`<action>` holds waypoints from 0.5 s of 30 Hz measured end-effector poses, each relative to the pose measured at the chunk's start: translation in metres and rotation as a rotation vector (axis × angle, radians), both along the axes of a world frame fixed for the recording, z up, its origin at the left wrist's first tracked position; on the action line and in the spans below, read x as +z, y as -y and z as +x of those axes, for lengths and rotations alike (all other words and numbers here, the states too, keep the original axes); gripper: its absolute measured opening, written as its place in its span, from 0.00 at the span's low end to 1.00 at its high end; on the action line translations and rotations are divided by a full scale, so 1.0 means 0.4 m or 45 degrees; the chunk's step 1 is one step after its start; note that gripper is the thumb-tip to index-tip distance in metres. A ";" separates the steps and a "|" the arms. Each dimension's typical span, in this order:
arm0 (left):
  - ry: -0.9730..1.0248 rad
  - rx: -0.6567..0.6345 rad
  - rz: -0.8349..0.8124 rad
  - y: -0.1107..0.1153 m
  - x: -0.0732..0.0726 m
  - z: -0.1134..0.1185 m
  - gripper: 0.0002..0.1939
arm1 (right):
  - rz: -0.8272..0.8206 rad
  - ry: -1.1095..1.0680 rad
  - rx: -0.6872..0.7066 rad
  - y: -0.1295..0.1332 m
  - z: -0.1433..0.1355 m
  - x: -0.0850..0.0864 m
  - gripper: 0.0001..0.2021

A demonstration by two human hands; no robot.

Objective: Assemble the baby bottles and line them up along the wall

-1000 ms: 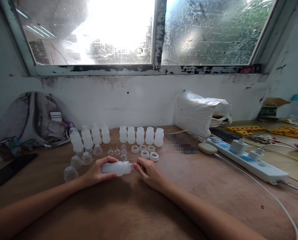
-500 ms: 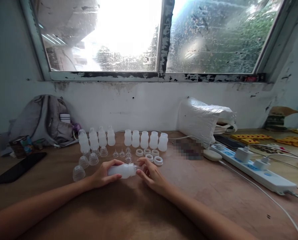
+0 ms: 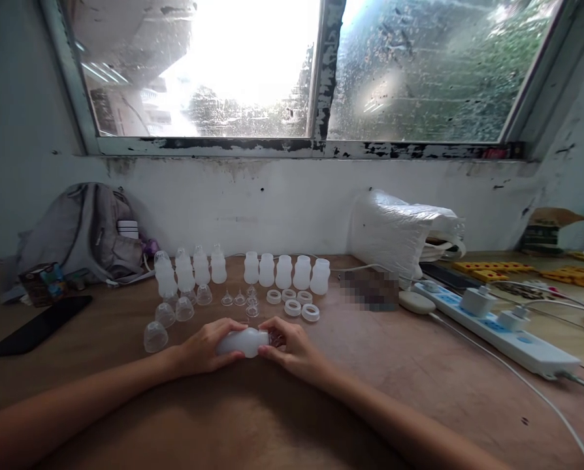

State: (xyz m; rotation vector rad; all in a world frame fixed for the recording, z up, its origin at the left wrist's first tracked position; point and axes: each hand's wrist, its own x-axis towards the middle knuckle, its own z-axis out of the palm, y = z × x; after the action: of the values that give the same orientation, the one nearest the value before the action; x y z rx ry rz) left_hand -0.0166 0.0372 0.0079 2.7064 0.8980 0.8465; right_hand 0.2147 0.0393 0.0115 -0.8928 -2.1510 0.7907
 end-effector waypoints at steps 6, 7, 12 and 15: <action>-0.054 -0.034 0.213 0.010 -0.006 0.002 0.20 | -0.366 -0.278 0.041 -0.009 -0.007 -0.025 0.17; -0.071 -0.027 0.236 0.012 -0.005 0.002 0.20 | -0.399 -0.301 0.031 -0.012 -0.008 -0.030 0.18; -0.122 0.035 0.202 0.024 0.005 0.005 0.19 | -0.547 -0.468 -0.014 -0.018 -0.015 -0.034 0.20; -0.176 0.016 0.148 0.036 0.011 0.009 0.25 | -0.615 -0.626 -0.087 -0.018 -0.014 -0.019 0.20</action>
State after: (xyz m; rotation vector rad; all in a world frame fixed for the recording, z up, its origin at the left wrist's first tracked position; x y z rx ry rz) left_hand -0.0129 0.0228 0.0121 2.8932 0.9207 0.7438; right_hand 0.2091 0.0463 0.0041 -0.8822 -1.5177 1.3677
